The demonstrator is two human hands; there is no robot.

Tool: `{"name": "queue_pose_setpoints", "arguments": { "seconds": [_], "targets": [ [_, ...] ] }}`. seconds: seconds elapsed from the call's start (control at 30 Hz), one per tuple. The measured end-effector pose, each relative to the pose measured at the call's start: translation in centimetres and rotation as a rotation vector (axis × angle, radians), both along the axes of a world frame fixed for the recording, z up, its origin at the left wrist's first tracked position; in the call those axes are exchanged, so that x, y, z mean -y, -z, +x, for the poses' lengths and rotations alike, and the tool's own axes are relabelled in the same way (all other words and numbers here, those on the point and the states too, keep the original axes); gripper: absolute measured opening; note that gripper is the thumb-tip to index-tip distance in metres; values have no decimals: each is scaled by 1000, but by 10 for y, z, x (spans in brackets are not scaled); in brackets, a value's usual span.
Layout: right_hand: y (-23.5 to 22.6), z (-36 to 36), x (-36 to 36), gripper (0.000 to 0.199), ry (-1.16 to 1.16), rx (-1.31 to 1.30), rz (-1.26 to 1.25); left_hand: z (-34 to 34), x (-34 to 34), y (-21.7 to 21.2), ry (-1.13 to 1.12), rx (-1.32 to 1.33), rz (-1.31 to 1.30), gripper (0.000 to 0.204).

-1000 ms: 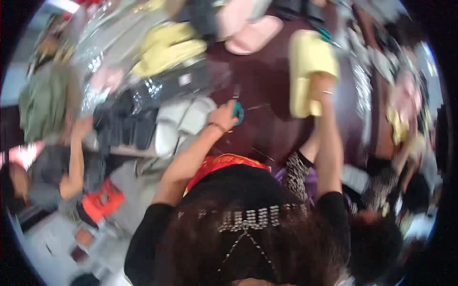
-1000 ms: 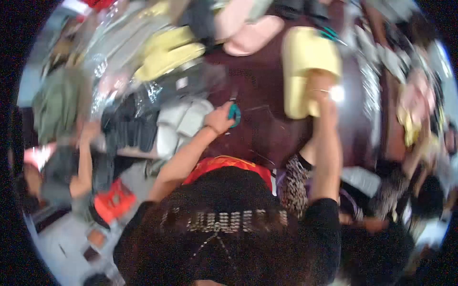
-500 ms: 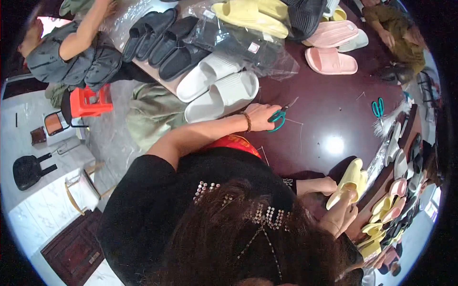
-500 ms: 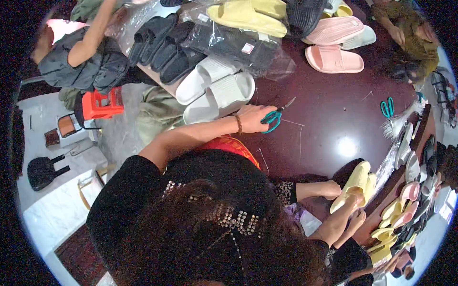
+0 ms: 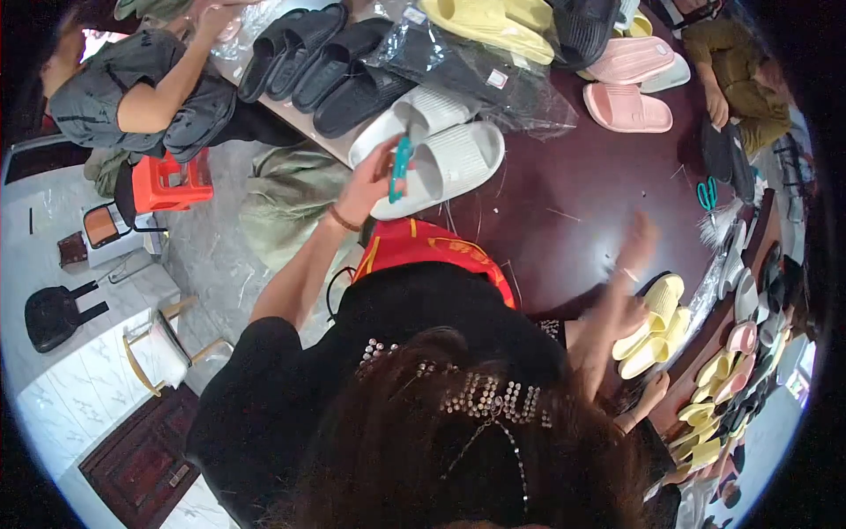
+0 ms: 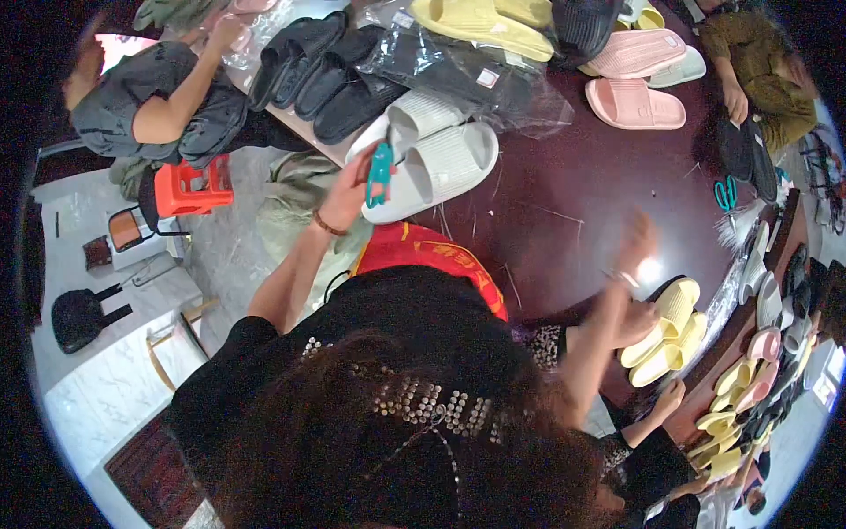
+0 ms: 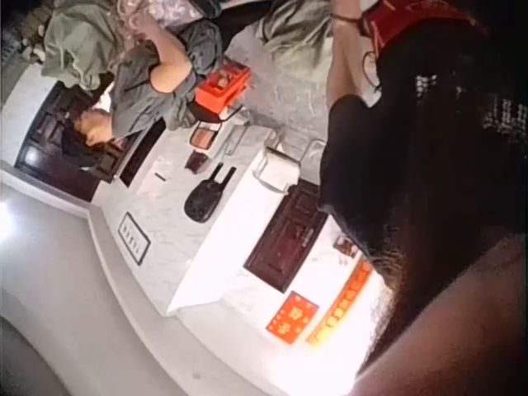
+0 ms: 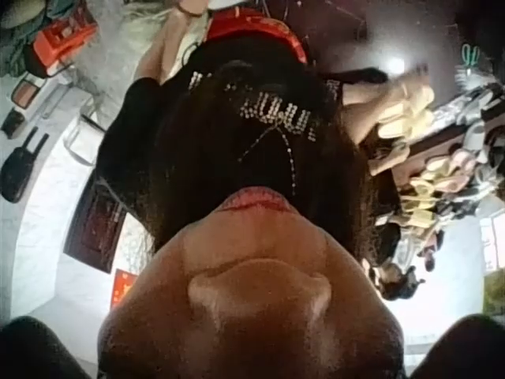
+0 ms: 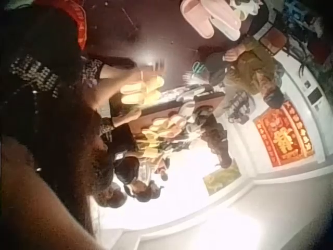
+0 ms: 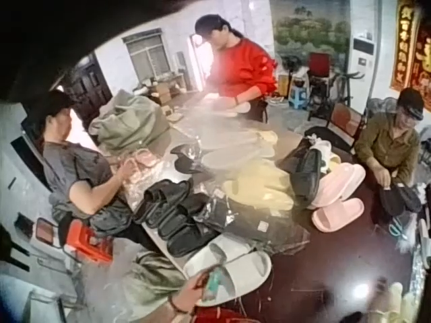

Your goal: Trimming excess material from slippers and inspecting them for quality.

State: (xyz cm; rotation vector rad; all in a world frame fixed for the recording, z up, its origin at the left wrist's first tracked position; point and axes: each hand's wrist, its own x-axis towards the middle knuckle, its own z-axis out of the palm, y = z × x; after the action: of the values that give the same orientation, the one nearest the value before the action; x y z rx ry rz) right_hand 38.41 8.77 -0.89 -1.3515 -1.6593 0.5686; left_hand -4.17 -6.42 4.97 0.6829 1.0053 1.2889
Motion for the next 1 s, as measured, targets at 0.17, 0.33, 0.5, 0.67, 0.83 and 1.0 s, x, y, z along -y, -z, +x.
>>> {"name": "queue_pose_setpoints", "arguments": {
  "seconds": [0.17,0.33,0.5,0.67,0.83,1.0],
  "targets": [
    [-32,-304,43,22,-662,821,308,-31,21,14,-276,-458,-160,57],
    [-17,-339,19,21,-860,1357,99,-45,39,24,-369,-522,-171,56],
    [-71,-263,-19,10,-1071,1351,305,-44,30,18,-424,-446,-132,55],
    [-71,-145,-67,10,-1146,1430,515,-27,-1,21,-288,-385,1,55],
    [-28,-74,-26,12,-1085,1399,492,5,-22,33,-138,-464,34,54],
    [-25,-54,44,19,-889,1224,397,31,-37,52,28,-570,72,55]
  ]
}}
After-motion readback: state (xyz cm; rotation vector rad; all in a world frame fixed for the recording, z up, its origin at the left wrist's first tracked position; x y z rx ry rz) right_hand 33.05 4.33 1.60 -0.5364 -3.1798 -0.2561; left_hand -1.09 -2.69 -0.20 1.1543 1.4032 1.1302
